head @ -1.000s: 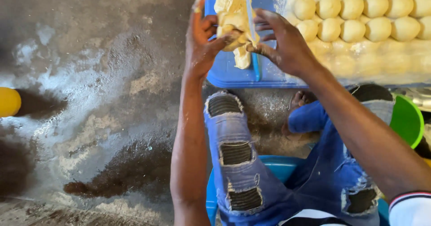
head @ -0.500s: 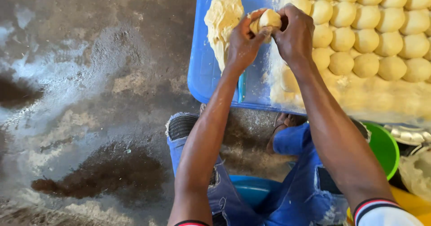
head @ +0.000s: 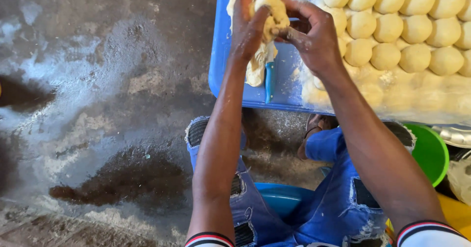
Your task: The person portions a large mass of dough into small, uniform balls using a knife to cut and hands to roll. The finished dough balls are placed in neat rows on a floured blue tray.
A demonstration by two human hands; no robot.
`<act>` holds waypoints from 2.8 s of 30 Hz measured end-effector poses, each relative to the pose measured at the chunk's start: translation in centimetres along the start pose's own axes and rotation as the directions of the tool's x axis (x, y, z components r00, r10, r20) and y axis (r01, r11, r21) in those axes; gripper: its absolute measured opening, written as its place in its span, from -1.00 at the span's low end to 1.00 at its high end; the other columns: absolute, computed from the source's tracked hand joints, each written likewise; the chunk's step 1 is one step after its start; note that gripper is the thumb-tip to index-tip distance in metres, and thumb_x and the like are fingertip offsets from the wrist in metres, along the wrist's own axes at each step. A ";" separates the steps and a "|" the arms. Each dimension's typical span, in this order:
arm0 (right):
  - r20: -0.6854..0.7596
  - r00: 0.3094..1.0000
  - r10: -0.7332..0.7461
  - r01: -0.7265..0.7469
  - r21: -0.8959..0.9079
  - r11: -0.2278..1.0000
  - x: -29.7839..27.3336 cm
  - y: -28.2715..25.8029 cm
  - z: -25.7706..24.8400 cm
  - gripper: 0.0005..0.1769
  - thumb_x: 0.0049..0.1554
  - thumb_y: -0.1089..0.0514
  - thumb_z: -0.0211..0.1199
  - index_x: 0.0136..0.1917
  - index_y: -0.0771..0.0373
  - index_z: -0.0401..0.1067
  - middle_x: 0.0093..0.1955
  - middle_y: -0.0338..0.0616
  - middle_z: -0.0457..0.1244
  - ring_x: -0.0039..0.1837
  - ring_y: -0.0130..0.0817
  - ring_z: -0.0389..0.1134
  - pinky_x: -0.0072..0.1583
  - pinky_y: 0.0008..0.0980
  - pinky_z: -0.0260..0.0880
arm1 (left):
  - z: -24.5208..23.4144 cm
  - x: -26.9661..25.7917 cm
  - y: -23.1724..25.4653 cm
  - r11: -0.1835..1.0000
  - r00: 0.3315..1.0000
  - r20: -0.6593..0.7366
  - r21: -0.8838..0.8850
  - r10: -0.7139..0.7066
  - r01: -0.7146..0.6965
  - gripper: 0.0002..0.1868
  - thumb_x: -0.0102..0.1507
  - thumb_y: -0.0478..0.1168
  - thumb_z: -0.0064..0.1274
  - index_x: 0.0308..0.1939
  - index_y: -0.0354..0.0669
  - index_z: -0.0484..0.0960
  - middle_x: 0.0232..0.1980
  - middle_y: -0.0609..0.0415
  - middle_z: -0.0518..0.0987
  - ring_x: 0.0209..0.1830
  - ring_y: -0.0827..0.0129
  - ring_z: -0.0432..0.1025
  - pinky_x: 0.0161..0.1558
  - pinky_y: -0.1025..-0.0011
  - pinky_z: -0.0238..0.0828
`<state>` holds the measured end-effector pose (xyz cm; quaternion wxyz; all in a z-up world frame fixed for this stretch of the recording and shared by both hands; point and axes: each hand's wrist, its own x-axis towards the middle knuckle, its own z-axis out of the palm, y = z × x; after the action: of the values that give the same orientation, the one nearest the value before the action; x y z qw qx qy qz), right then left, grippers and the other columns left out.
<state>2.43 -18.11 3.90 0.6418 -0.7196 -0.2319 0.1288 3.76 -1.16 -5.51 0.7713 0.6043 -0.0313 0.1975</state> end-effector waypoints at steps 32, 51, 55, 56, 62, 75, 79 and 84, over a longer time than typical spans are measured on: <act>-0.357 0.882 -0.308 -0.005 -0.661 0.750 2.7 3.5 -0.7 -0.67 0.08 0.31 0.39 0.11 0.33 0.42 0.02 0.14 0.40 0.07 0.07 0.46 0.09 -0.11 0.48 | 3.6 -1.6 3.6 0.979 0.971 0.175 0.153 -0.162 0.136 -0.48 0.35 -0.21 0.16 0.35 -0.26 0.38 0.23 -0.06 0.52 0.22 0.31 0.47 0.23 0.33 0.46; -0.424 0.896 0.132 -0.393 -0.619 0.680 3.2 7.1 -2.1 -0.74 0.27 0.28 0.38 0.19 0.40 0.44 0.11 0.06 0.36 0.11 -0.22 0.44 0.12 -0.22 0.54 | 3.7 -0.8 0.7 0.908 0.955 0.014 0.316 -0.296 0.277 -0.62 0.37 -0.12 0.19 0.16 -0.29 0.56 -0.06 -0.04 0.60 -0.12 0.28 0.46 -0.12 0.33 0.45; -0.273 0.950 -0.149 -0.122 -0.769 0.628 1.5 4.1 -0.8 -0.74 0.25 0.29 0.40 0.15 0.44 0.46 0.08 0.14 0.37 0.08 -0.14 0.44 0.11 -0.19 0.49 | 1.5 1.0 1.2 0.846 0.992 -0.003 0.522 -0.126 0.109 -0.73 0.24 -0.21 0.28 -0.07 -0.29 0.66 -0.22 -0.01 0.70 -0.24 0.32 0.61 -0.14 0.36 0.54; -0.186 0.953 -0.237 0.006 -0.775 0.632 1.1 3.4 -0.3 -0.74 0.24 0.29 0.41 0.15 0.45 0.46 0.07 0.15 0.38 0.07 -0.12 0.44 0.11 -0.19 0.48 | 0.8 1.0 1.0 0.902 1.000 -0.020 0.431 0.004 0.005 -0.75 0.20 -0.25 0.29 -0.09 -0.27 0.67 -0.20 0.02 0.72 -0.24 0.38 0.66 -0.13 0.40 0.60; -0.148 0.965 -0.217 0.169 -0.281 0.945 1.3 2.2 -0.5 -0.61 0.20 0.18 0.55 0.17 0.41 0.48 0.08 0.00 0.42 0.09 -0.32 0.47 0.18 -0.36 0.55 | -0.8 -0.3 -0.5 0.994 0.994 0.020 0.027 -0.108 0.107 -0.62 0.36 -0.31 0.13 0.24 -0.32 0.46 0.07 -0.04 0.61 0.01 0.31 0.54 0.06 0.33 0.56; -0.077 0.846 -0.528 0.335 -0.693 0.639 1.0 0.6 0.8 -0.73 0.16 0.33 0.48 0.09 0.45 0.50 0.05 0.12 0.40 0.03 -0.18 0.47 0.06 -0.26 0.49 | 0.3 0.8 -2.3 0.993 0.999 -0.051 0.122 -0.001 0.007 -0.48 0.31 -0.43 0.10 0.36 -0.29 0.42 0.17 -0.09 0.62 0.15 0.26 0.60 0.23 0.31 0.60; -0.156 0.951 -0.267 0.210 -0.308 0.928 1.9 2.2 0.0 -0.66 0.19 0.28 0.54 0.15 0.38 0.47 0.06 0.06 0.41 0.04 -0.27 0.46 0.07 -0.33 0.52 | -0.2 -0.6 -1.9 0.866 0.983 0.078 -0.465 -0.166 0.184 -0.54 0.44 -0.38 0.04 0.41 -0.32 0.32 0.19 -0.14 0.52 0.12 0.27 0.48 0.19 0.31 0.49; -0.244 0.937 -0.251 0.071 -0.570 0.818 2.6 2.6 -0.9 -0.69 0.20 0.28 0.52 0.15 0.37 0.49 -0.03 0.01 0.44 -0.06 -0.30 0.48 0.01 -0.32 0.49 | 1.9 -0.7 0.3 0.944 0.977 0.147 -0.269 -0.156 0.191 -0.64 0.45 -0.36 0.07 0.31 -0.30 0.40 0.13 -0.05 0.55 0.11 0.36 0.49 0.18 0.42 0.48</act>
<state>5.54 -17.73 1.75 0.4431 -0.8624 -0.2171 -0.1131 3.40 -3.09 -4.87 0.8602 0.5001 -0.0533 0.0844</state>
